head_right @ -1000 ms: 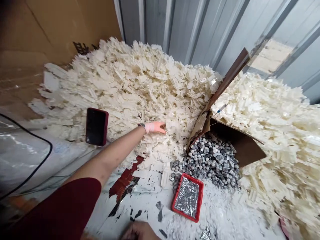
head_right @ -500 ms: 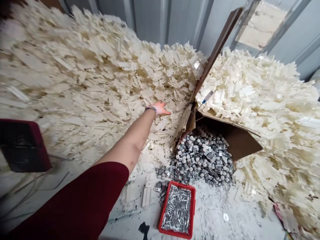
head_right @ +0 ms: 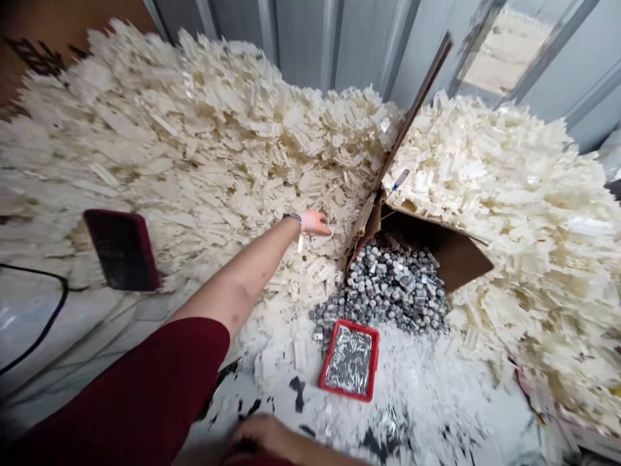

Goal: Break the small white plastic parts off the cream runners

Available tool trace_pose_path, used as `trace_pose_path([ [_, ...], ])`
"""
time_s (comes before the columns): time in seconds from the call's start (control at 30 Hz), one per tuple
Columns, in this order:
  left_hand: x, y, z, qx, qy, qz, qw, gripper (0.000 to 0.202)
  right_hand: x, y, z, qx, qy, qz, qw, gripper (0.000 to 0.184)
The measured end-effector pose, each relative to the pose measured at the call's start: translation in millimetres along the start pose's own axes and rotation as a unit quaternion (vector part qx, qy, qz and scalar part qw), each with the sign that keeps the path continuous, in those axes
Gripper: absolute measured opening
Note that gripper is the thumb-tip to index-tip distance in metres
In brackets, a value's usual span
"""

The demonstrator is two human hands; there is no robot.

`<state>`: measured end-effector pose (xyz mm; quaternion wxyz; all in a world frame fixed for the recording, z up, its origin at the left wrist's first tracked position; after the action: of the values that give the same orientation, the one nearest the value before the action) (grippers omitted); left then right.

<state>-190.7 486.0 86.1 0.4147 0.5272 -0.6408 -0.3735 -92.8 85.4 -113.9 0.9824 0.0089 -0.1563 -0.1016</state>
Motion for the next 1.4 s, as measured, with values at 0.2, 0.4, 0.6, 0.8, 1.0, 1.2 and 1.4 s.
trace_pose_path([
  [0.2, 77, 13.8, -23, -0.042, -0.072, 0.048, 0.995, 0.053, 17, -21, 7, -0.154, -0.007, -0.120, 0.981, 0.031],
  [0.4, 192, 0.9, -37, -0.114, -0.078, 0.007, 0.990, 0.045, 20, -22, 20, -0.145, -0.016, -0.148, 0.978, 0.022],
  [0.6, 313, -98.3, -25, -0.155, -0.086, 0.071, 0.982, 0.034, 92, -26, 58, -0.004, 0.055, -0.235, 0.971, 0.015],
  [0.8, 350, -154.6, -23, -0.237, -0.203, 0.016, 0.950, 0.027, 241, -15, 31, 0.066, -0.008, -0.391, 0.918, 0.020],
  [1.0, 353, -155.7, -23, -0.296, -0.227, -0.022, 0.928, 0.028, 367, 26, -12, 0.153, -0.131, -0.580, 0.789, 0.020],
  [1.2, 346, -149.5, -30, -0.293, -0.092, 0.012, 0.952, 0.036, 365, 67, -17, 0.270, -0.203, -0.511, 0.790, 0.015],
  [1.4, 320, -154.1, -43, -0.230, -0.001, 0.040, 0.972, 0.053, 337, 92, -8, 0.364, -0.251, -0.413, 0.796, 0.018],
])
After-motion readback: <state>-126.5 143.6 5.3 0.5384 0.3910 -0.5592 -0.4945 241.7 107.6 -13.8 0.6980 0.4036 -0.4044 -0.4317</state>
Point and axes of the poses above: each hand's wrist, its own x-axis away from the middle knuckle, its own y-axis out of the back of the hand, z = x × y, the point moved 7 cm from there along -x, towards the middle knuckle, and after that the axes turned 1 degree about -x, right-handed, at the moved point
